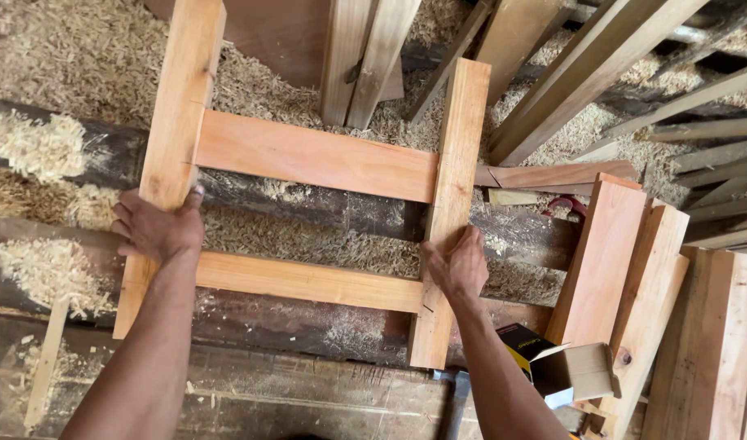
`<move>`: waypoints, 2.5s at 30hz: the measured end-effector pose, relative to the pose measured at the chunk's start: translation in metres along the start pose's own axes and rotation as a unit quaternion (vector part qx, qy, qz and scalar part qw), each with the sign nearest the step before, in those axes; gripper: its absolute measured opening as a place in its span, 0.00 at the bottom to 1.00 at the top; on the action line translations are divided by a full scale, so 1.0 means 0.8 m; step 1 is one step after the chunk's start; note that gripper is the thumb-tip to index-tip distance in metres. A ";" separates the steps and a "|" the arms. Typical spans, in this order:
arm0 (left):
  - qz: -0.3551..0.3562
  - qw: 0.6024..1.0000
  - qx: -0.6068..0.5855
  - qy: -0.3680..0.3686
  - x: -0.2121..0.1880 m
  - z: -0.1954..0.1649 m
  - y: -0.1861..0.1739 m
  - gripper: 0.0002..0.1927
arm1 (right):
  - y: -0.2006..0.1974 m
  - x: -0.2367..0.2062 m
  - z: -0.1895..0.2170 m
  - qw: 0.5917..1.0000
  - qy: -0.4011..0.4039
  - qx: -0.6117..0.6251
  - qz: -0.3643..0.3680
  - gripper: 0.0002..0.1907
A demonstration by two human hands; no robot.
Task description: The person assembles a wooden frame on a workbench, positioning horizontal planks across vertical supports and hammering nails to fasten the joints. They flip and reposition the frame several times to nail it from different sides, adjusting the boards to keep them aligned.
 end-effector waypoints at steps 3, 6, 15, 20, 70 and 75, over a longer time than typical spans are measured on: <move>-0.034 0.999 0.002 0.030 0.003 0.001 0.001 0.49 | -0.007 -0.008 0.006 1.000 0.012 -0.003 0.000 0.42; -0.038 0.999 -0.025 0.024 0.003 0.010 0.004 0.48 | -0.019 -0.013 0.018 1.000 0.003 -0.011 -0.010 0.41; -0.021 0.999 -0.025 0.010 0.027 -0.031 -0.004 0.46 | -0.032 0.025 0.046 0.999 -0.026 0.012 -0.020 0.39; -0.033 0.999 -0.001 0.036 0.037 -0.040 0.003 0.45 | -0.016 0.038 0.033 0.999 -0.022 0.027 -0.009 0.41; 0.270 0.464 0.533 0.654 -0.408 -0.224 0.200 0.61 | 0.128 -0.309 -0.215 0.836 0.084 0.530 0.112 0.16; 0.269 0.433 0.527 0.680 -0.408 -0.224 0.217 0.58 | 0.129 -0.309 -0.227 0.728 0.169 0.661 0.073 0.09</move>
Point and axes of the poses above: each hand's wrist, its own x-axis towards the middle knuckle, its own y-axis out of the palm, z = x × y, the point moved 6 cm from there along x, towards the middle knuckle, and after that the axes turned 13 degrees about z, right-handed, at the moved point
